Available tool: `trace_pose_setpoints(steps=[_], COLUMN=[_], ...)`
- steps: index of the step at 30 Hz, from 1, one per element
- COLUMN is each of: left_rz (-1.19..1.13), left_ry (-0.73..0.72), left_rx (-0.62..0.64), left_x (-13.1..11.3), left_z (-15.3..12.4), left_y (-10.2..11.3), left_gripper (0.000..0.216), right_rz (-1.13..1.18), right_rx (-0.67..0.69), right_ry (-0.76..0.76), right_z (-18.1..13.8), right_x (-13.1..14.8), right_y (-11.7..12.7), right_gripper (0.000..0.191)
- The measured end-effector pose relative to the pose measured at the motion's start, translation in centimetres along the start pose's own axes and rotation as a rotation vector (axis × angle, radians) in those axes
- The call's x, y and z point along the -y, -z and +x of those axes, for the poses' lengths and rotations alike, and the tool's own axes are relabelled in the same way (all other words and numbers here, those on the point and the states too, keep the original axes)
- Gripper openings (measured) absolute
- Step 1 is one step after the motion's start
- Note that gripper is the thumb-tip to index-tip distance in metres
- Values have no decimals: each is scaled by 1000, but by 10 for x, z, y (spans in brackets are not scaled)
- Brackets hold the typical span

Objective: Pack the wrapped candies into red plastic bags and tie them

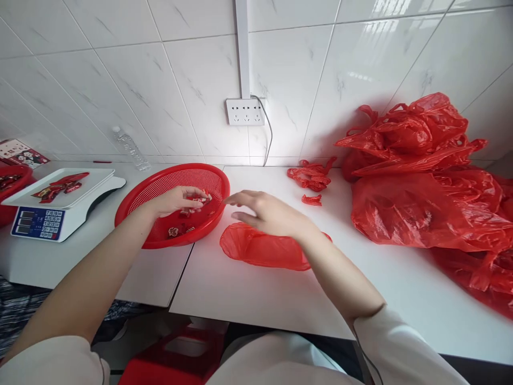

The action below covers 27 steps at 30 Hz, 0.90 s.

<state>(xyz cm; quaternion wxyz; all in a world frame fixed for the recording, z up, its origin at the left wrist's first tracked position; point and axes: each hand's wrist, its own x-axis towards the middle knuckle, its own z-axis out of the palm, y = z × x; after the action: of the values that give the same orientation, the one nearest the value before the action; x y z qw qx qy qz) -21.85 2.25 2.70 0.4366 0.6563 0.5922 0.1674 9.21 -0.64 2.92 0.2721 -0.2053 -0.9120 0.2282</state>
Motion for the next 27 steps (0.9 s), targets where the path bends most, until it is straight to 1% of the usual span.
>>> trace_pose_setpoints(steps=[2,3,5,7,9,11,12,13,14,15,16,17,18,19,20,22,23,24,25,26,27], left_rz=[-22,9,113,272,438,602,656,685,686,662,618,562,505,455,421,448,480,520,580,660,714], left_ry=[-121,-186,-324,-405,-423,-443,-462,-484,-508,-530,-541,-538,-519,-470,-397,-218,-118,-9,127,302,445], left_rx=[-46,-32,70,181,254,237,204,165,135,116,114,121,119,109,51,-141,-212,-251,-264,-266,-254], left_x=[-24,-37,-60,-74,-77,-72,-69,-66,-64,-63,-63,-63,-62,-60,-55,-37,-24,-8,8,25,41], left_z=[-10,-15,-23,-22,-14,-2,2,4,3,-1,-8,-17,-26,-34,-40,-39,-33,-25,-16,-6,2], left_y=[-10,-21,-53,-95,-137,-173,-186,-193,-196,-193,-184,-169,-151,-129,-106,-59,-39,-21,-6,5,14], left_gripper=[44,41,33,26,25,30,35,39,41,42,40,36,34,32,31,35,38,42,48,57,70], right_rz=[49,54,50,56,70,72,70,69,74,83,90,91,81,56,20,-72,-119,-162,-201,-237,-272], right_rx=[-5,-20,-84,-167,-205,-196,-183,-166,-148,-126,-100,-77,-57,-44,-34,-14,-2,11,21,33,39], right_ry=[-100,-150,-230,-274,-285,-280,-269,-255,-239,-220,-202,-187,-176,-164,-145,-76,-29,19,60,87,101], right_z=[-24,-35,-52,-61,-64,-63,-62,-61,-60,-59,-57,-55,-51,-46,-38,-18,-7,4,15,24,31], right_x=[1,1,-1,-3,-5,-5,-4,-4,-3,-3,-3,-4,-6,-8,-10,-17,-20,-22,-24,-26,-27], right_y=[27,37,49,53,51,48,45,43,41,39,37,33,28,21,13,-12,-27,-43,-59,-75,-89], right_gripper=[32,32,31,31,31,30,29,28,27,27,26,26,26,27,28,31,34,38,40,41,40])
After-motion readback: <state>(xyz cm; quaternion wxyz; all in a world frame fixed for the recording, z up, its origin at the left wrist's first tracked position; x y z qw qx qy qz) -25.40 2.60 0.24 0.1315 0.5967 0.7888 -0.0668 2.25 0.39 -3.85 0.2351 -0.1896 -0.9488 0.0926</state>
